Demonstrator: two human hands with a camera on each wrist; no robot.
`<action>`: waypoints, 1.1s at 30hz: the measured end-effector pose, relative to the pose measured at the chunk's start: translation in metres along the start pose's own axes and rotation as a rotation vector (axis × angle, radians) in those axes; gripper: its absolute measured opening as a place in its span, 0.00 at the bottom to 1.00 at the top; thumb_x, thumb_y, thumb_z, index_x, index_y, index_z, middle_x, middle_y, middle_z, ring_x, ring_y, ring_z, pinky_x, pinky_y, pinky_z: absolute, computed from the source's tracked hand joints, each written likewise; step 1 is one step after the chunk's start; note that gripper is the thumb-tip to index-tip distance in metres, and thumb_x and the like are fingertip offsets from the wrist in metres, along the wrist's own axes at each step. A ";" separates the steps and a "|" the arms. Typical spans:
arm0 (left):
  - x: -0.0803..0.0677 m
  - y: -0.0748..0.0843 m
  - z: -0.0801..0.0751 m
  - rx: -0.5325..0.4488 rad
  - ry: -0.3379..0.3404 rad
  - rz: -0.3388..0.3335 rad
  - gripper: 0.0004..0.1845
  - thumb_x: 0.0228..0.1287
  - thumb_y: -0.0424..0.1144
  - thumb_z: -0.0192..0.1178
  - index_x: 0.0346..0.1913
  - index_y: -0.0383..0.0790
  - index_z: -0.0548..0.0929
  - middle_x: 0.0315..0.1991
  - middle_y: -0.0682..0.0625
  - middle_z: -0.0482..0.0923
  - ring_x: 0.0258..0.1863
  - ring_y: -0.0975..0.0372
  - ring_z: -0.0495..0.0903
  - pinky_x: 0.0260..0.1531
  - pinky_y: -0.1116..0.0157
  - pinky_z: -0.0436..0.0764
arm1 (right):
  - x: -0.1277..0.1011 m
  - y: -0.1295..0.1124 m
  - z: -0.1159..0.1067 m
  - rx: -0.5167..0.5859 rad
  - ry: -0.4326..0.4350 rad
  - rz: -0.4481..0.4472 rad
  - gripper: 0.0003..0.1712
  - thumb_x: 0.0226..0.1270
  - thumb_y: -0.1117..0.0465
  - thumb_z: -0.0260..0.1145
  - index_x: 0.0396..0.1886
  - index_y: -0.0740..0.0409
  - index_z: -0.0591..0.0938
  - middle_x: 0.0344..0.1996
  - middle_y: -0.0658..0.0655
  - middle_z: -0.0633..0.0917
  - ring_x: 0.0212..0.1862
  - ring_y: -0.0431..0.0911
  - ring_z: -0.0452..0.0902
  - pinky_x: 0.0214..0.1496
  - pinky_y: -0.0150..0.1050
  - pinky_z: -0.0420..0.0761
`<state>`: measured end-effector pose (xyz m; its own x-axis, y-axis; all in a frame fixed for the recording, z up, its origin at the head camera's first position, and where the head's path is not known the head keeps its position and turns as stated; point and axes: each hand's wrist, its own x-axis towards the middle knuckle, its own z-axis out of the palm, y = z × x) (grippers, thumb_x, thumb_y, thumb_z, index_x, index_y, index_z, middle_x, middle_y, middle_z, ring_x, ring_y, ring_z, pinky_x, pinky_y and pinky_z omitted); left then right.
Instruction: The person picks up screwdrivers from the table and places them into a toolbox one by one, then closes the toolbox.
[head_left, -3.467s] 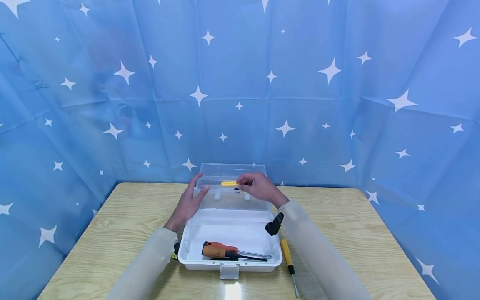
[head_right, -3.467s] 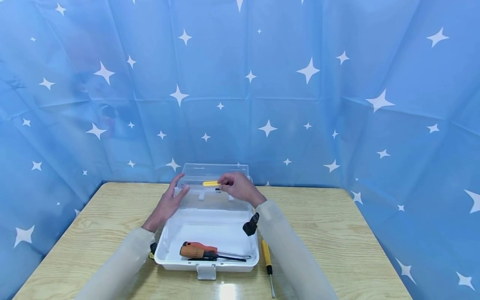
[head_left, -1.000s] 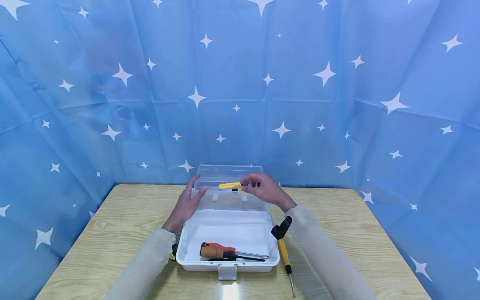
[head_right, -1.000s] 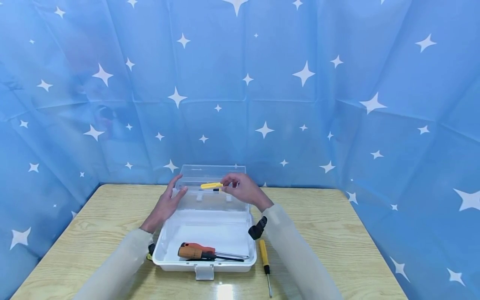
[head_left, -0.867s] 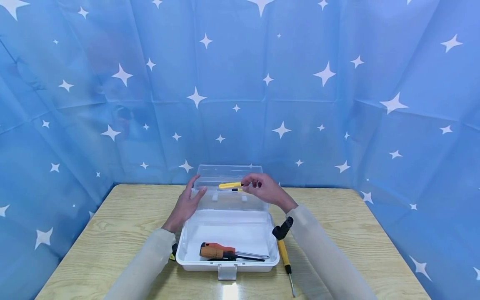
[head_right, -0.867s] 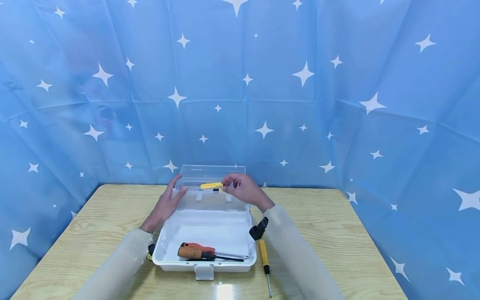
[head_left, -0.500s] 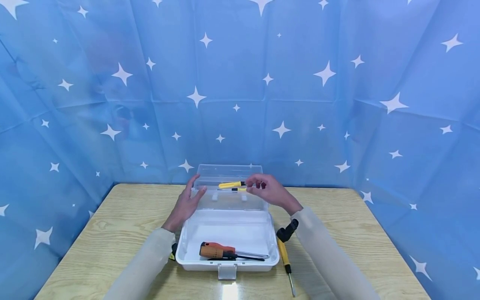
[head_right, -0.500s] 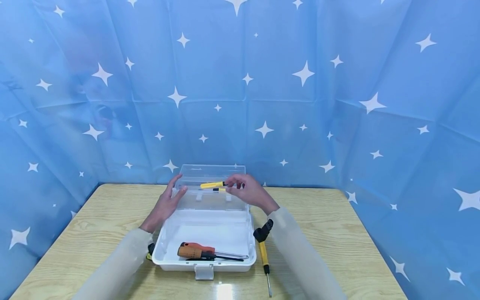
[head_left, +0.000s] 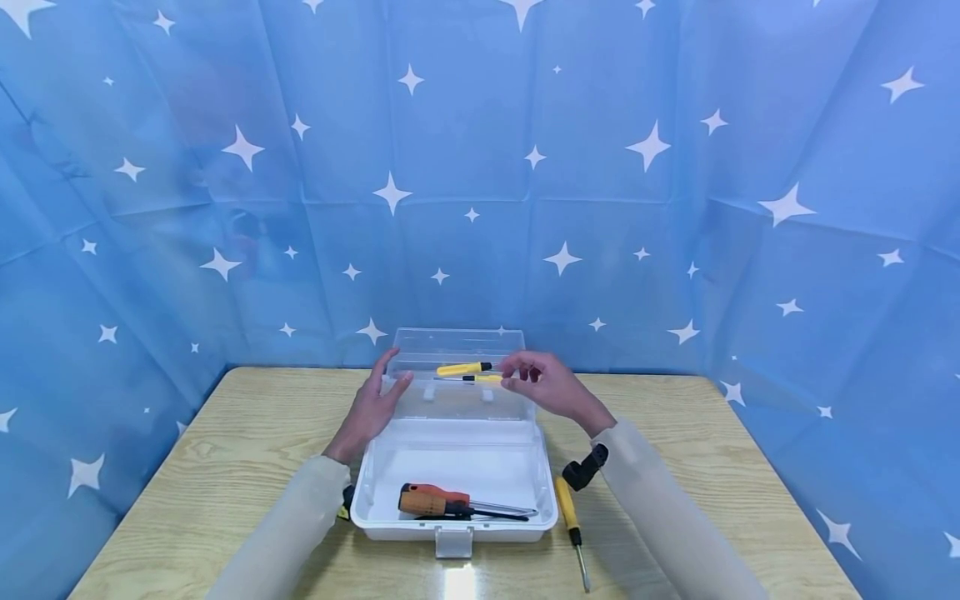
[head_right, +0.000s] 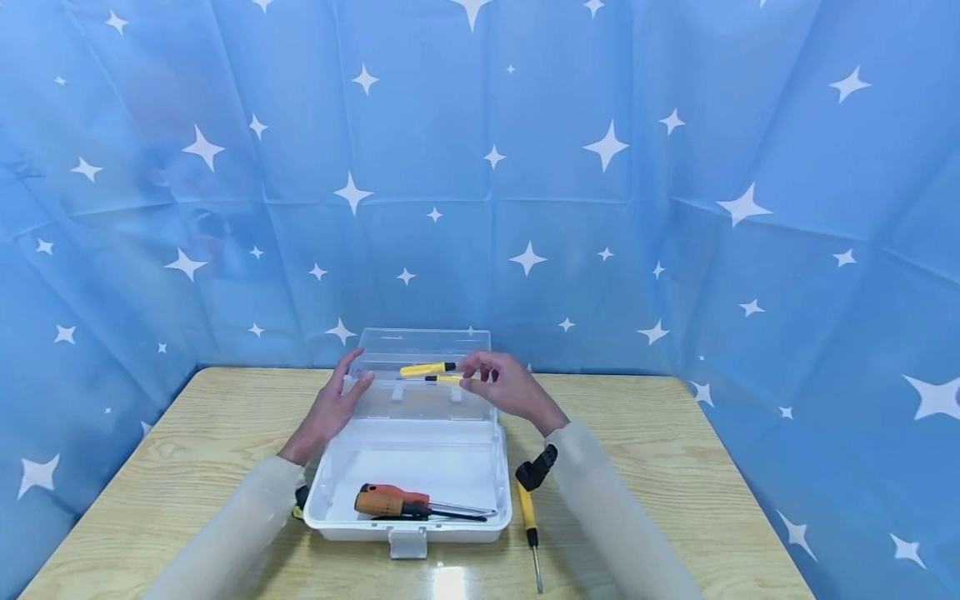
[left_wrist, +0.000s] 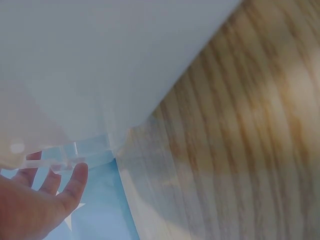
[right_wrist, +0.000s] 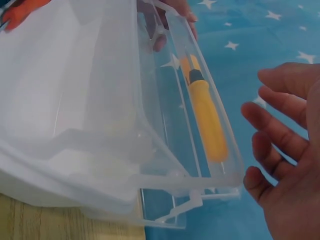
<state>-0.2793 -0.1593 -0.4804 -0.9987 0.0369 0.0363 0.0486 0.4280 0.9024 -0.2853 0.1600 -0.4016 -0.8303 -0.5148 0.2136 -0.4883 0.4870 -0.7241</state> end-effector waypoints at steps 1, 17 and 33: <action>0.000 0.000 0.000 0.002 0.000 -0.002 0.41 0.65 0.72 0.48 0.78 0.68 0.48 0.80 0.46 0.45 0.77 0.41 0.49 0.66 0.33 0.57 | -0.001 0.001 0.000 -0.005 0.004 0.005 0.11 0.70 0.56 0.66 0.48 0.54 0.85 0.39 0.50 0.84 0.35 0.47 0.72 0.36 0.38 0.73; -0.001 0.000 0.001 0.007 0.002 -0.004 0.43 0.62 0.75 0.47 0.77 0.70 0.48 0.80 0.46 0.46 0.76 0.41 0.52 0.66 0.33 0.59 | -0.024 0.010 -0.007 0.019 0.045 0.000 0.14 0.70 0.58 0.67 0.52 0.54 0.83 0.42 0.51 0.82 0.34 0.47 0.72 0.35 0.36 0.74; -0.004 0.002 0.001 -0.018 -0.001 -0.022 0.42 0.64 0.74 0.48 0.77 0.71 0.47 0.80 0.46 0.47 0.74 0.40 0.56 0.62 0.33 0.65 | -0.050 0.030 -0.003 0.074 0.091 0.127 0.17 0.69 0.60 0.67 0.55 0.57 0.81 0.43 0.56 0.82 0.37 0.49 0.73 0.35 0.34 0.74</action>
<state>-0.2753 -0.1580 -0.4789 -0.9995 0.0291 0.0159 0.0265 0.4127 0.9105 -0.2600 0.2027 -0.4321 -0.9066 -0.3848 0.1734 -0.3596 0.4894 -0.7944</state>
